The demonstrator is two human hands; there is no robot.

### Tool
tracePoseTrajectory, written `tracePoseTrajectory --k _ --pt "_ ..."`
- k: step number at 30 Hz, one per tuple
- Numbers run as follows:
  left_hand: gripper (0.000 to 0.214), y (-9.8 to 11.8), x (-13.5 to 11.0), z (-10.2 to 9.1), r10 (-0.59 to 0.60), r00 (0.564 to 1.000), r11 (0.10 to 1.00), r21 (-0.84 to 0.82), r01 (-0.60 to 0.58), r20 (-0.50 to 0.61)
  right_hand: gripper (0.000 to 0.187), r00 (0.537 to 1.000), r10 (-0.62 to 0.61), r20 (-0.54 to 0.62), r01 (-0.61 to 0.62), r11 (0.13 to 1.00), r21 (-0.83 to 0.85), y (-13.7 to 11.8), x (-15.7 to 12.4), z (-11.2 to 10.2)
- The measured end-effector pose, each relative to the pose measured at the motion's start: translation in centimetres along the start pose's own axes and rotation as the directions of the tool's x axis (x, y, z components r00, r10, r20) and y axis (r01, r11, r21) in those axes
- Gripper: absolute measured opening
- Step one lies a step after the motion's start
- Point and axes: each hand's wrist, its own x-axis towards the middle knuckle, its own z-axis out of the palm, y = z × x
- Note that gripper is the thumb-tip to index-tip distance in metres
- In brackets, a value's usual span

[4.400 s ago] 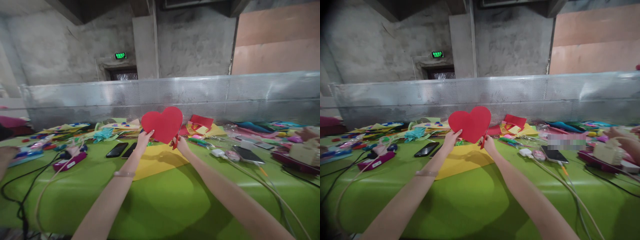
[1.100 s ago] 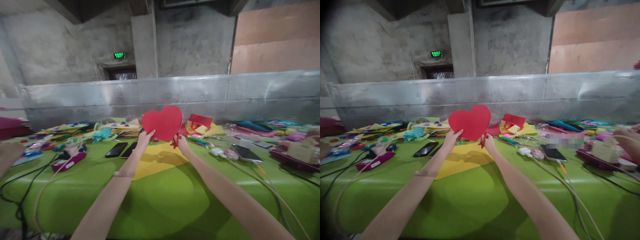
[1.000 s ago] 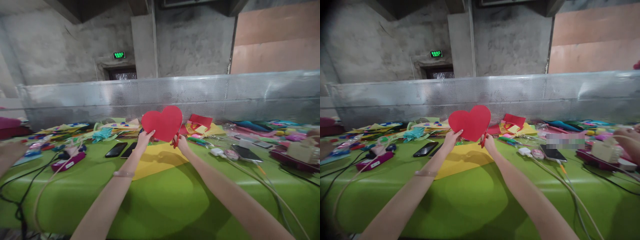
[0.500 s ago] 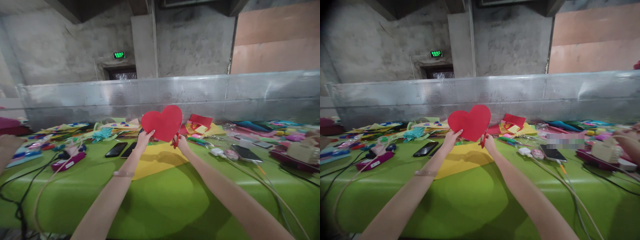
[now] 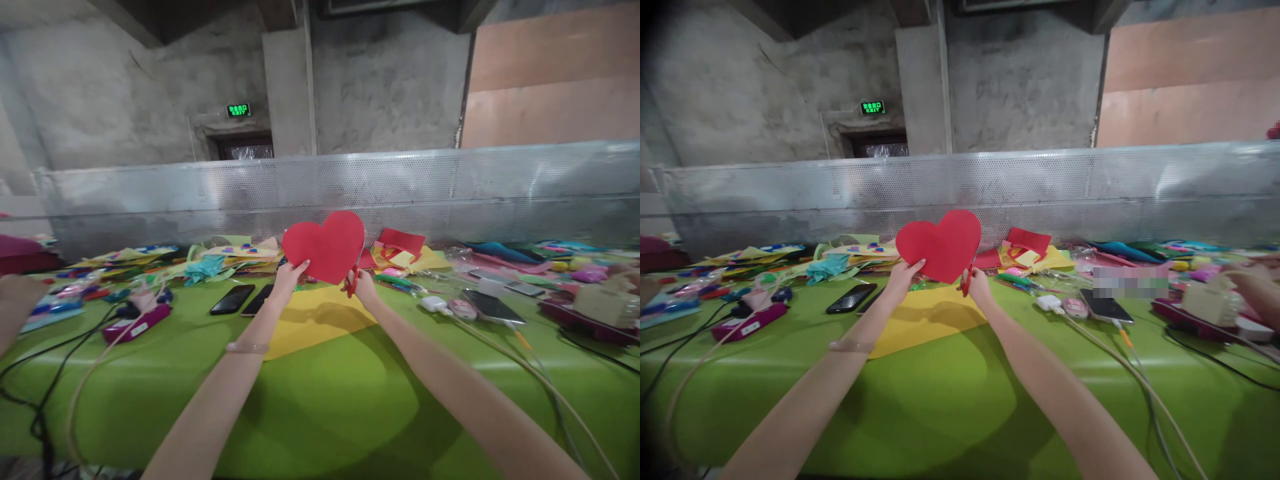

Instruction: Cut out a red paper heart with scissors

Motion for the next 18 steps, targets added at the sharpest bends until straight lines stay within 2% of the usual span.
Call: tracePoseTrajectory --k 11,18 --pt "0.029 -0.2 0.19 -0.07 -0.025 1.0 1.0 -0.007 0.025 -0.003 0.017 1.0 -0.02 -0.02 0.02 1.0 -0.007 0.0 -0.02 0.11" --pt "0.031 -0.39 0.34 -0.21 -0.026 1.0 1.0 -0.017 0.026 -0.001 0.013 0.994 -0.036 -0.1 0.038 0.999 0.015 -0.57 -0.17 -0.1"
